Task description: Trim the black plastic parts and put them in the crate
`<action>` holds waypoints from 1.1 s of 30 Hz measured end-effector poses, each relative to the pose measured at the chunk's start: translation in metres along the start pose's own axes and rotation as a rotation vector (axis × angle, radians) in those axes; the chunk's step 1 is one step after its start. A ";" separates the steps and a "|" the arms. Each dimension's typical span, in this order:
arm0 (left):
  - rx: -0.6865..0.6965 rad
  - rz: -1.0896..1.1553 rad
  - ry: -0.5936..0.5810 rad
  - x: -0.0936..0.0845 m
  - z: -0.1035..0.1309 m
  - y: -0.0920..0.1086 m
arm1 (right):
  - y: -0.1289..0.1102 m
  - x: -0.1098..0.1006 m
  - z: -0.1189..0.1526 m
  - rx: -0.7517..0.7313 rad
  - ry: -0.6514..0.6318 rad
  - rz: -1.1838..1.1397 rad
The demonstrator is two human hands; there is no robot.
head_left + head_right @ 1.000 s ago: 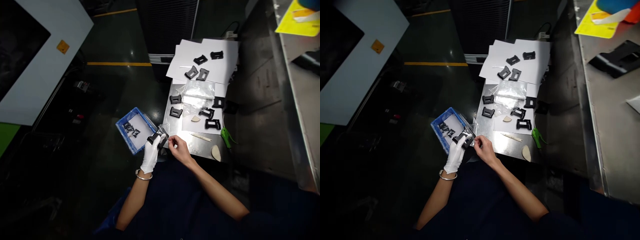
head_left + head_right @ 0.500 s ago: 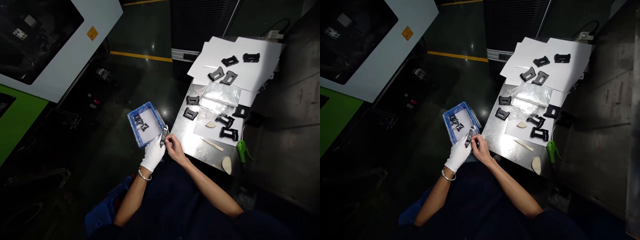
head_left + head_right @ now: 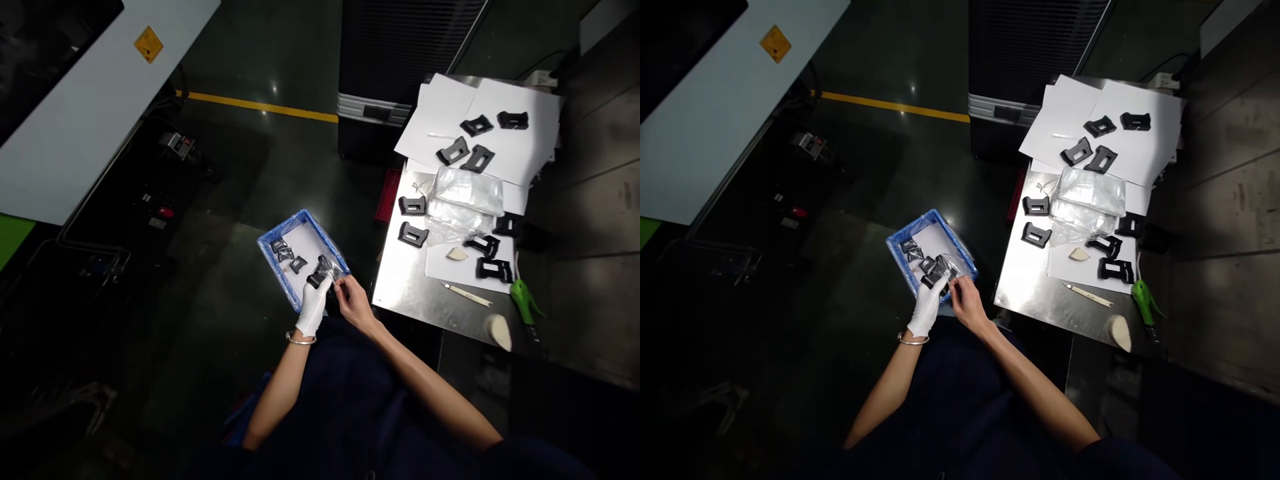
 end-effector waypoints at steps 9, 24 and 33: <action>0.040 -0.452 -0.329 -0.054 -0.049 0.021 | -0.042 0.031 -0.042 -0.019 0.095 0.041; 0.219 -0.716 -0.372 -0.053 -0.061 0.028 | -0.048 0.025 -0.048 0.063 0.097 0.048; 0.252 -0.951 -0.363 -0.030 -0.043 0.030 | -0.042 0.012 -0.047 0.198 0.225 -0.019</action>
Point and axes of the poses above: each hand's wrist, its own z-axis away from the middle knuckle, its own x-axis out of the palm, y = z × x, the point moved 5 cm from there along -z, towards the middle knuckle, and after that the axes turned 10 degrees about z, right-handed, at the moved point
